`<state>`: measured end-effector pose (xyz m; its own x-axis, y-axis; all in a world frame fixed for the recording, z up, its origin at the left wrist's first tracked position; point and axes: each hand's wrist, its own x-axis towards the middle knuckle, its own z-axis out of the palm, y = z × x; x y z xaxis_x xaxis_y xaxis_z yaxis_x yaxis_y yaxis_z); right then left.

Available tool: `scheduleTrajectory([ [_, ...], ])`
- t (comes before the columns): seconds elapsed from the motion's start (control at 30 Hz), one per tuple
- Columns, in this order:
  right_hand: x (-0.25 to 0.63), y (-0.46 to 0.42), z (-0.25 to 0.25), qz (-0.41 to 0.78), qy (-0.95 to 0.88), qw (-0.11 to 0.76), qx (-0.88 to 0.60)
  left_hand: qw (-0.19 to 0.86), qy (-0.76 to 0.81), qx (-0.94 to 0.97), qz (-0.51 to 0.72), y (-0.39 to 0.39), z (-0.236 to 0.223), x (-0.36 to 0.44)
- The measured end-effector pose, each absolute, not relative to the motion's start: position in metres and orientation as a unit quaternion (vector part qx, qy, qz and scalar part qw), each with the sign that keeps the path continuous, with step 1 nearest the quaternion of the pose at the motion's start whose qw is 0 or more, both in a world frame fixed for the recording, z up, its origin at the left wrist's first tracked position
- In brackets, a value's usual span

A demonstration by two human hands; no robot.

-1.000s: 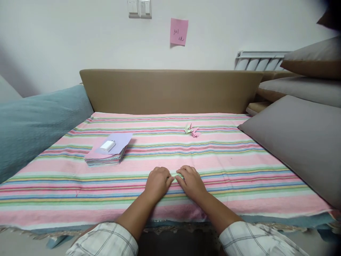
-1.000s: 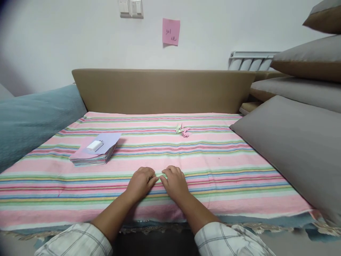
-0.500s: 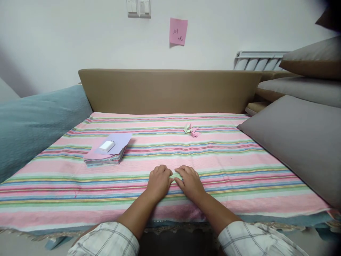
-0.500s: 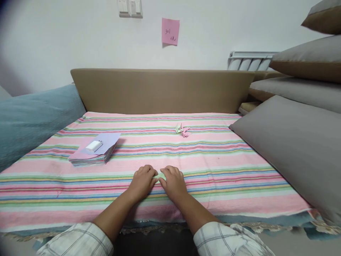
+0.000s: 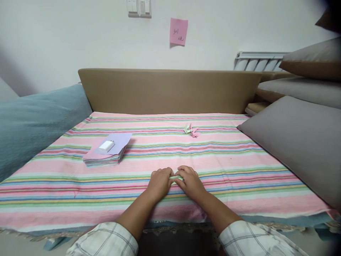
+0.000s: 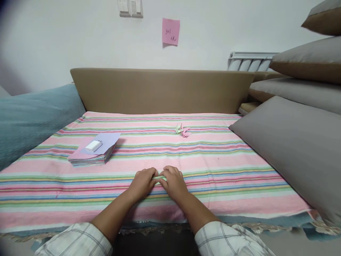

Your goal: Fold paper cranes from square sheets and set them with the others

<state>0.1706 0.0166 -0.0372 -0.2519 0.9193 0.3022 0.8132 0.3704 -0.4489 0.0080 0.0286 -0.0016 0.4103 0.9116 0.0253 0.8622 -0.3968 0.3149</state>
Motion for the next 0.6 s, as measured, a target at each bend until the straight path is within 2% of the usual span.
scheduleTrajectory([
  [0.13, 0.170, 0.016, -0.035, 0.177, -0.757, 0.355, -0.519, 0.198, 0.504, 0.826, 0.158, 0.028, 0.000, 0.005],
  [0.3, 0.159, 0.017, -0.035, 0.431, -0.554, 0.527, -0.478, 0.391, 0.494, 0.698, 0.341, 0.024, 0.000, 0.009],
  [0.43, 0.151, 0.014, -0.030, 0.565, -0.462, 0.547, -0.411, 0.562, 0.441, 0.519, 0.468, 0.017, -0.003, 0.020],
  [0.6, 0.150, 0.011, -0.025, 0.585, -0.420, 0.558, -0.412, 0.671, 0.408, 0.383, 0.487, 0.012, -0.001, 0.025],
])
